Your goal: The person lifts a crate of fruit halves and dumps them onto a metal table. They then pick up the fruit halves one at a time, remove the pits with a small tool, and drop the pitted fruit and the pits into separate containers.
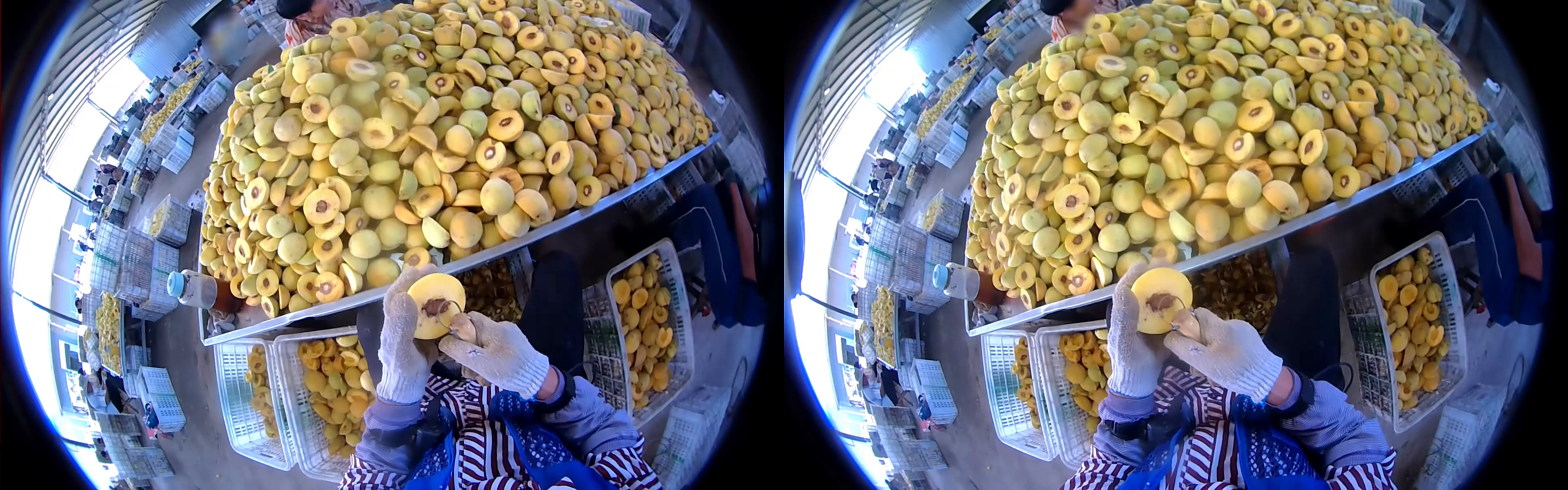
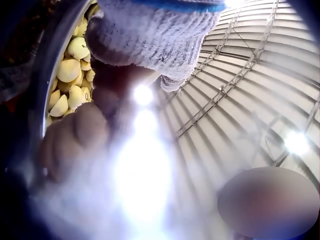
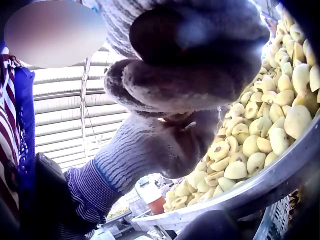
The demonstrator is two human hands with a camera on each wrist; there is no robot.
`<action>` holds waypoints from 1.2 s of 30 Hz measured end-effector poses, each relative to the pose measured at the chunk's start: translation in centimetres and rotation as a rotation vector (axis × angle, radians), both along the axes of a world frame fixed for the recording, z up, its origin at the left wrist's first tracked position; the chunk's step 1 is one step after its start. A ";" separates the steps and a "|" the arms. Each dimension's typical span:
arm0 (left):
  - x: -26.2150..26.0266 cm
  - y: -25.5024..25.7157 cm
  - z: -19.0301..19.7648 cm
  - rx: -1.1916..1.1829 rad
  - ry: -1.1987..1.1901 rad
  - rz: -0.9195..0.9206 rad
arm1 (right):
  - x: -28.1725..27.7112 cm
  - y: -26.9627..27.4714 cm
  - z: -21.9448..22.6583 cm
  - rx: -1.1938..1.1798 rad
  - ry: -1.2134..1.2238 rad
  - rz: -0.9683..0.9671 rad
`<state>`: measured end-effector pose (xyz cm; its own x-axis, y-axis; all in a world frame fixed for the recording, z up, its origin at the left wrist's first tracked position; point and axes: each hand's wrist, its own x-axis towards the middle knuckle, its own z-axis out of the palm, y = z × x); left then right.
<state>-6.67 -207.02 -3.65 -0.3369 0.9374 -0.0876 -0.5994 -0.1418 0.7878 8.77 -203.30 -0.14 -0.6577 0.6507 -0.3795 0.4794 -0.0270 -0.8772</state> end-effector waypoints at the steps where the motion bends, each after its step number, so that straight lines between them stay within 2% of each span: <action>1: 0.2 0.0 0.1 0.024 0.031 0.008 | 0.0 0.0 0.1 0.008 -0.007 0.003; 6: 1.3 0.0 1.1 0.050 0.126 0.090 | -0.1 -0.1 -0.7 0.042 -0.019 -0.037; 9: 2.0 -0.3 0.5 0.123 0.191 0.111 | 0.2 -0.5 -1.4 -0.029 0.111 -0.090; 11: 2.4 -0.3 1.0 0.121 0.271 0.124 | -0.1 -0.3 -0.3 -0.232 0.174 -0.143; 14: 1.8 0.1 1.1 0.162 0.606 0.117 | 0.4 0.2 -0.1 -0.565 0.284 -0.100; 16: 1.4 0.5 0.8 0.278 0.874 0.162 | 0.7 0.1 -2.5 -0.663 0.398 -0.063; 17: 1.4 0.4 1.2 0.194 0.760 0.109 | 1.0 0.2 -3.2 -0.707 0.457 -0.050; 18: 1.5 0.2 2.0 0.122 0.643 0.048 | 1.5 1.0 0.0 -0.810 0.317 -0.031; 19: 1.7 0.3 2.9 0.059 0.523 -0.026 | 1.9 1.3 1.7 -0.822 0.317 0.007; 20: 1.4 0.7 4.2 0.032 0.512 -0.101 | 2.1 1.3 1.3 -0.884 0.363 0.033; 21: 0.6 1.3 3.0 0.136 0.706 -0.088 | 2.3 1.0 0.3 -0.936 0.414 0.053; 22: 0.6 1.8 3.1 0.254 0.746 -0.086 | 2.3 0.6 -1.0 -0.878 0.648 0.111; 23: 0.1 2.5 2.8 0.402 0.899 -0.065 | 2.3 0.2 -1.4 -0.855 0.784 0.147; 25: 0.3 2.9 2.4 0.512 0.880 -0.097 | 2.2 -0.8 -2.7 -0.911 1.034 0.199; 27: 1.2 2.6 4.0 0.416 0.863 -0.125 | 2.1 -1.5 -4.1 -1.098 1.166 0.166; 29: 1.5 2.5 4.1 0.436 0.934 -0.093 | 2.2 -2.1 -5.0 -1.164 1.207 0.127; 31: 2.5 2.6 3.1 0.504 0.854 -0.028 | 2.5 -2.1 -4.4 -1.169 1.196 0.141; 34: 3.8 2.0 5.0 0.237 0.448 -0.249 | 2.6 -1.7 -3.6 -1.103 1.129 0.138; 35: 3.9 2.1 4.8 0.144 0.408 -0.229 | 2.8 -1.7 -2.4 -1.106 1.005 0.013; 36: 4.3 2.2 4.7 0.148 0.372 -0.189 | 2.9 -1.8 -1.2 -1.110 0.880 -0.109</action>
<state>-2.33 -204.83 1.07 -0.1416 0.9790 0.1468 -0.3052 -0.1843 0.9343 11.70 -205.10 -1.34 -0.9100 0.3525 -0.2182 -0.2525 -0.8887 -0.3826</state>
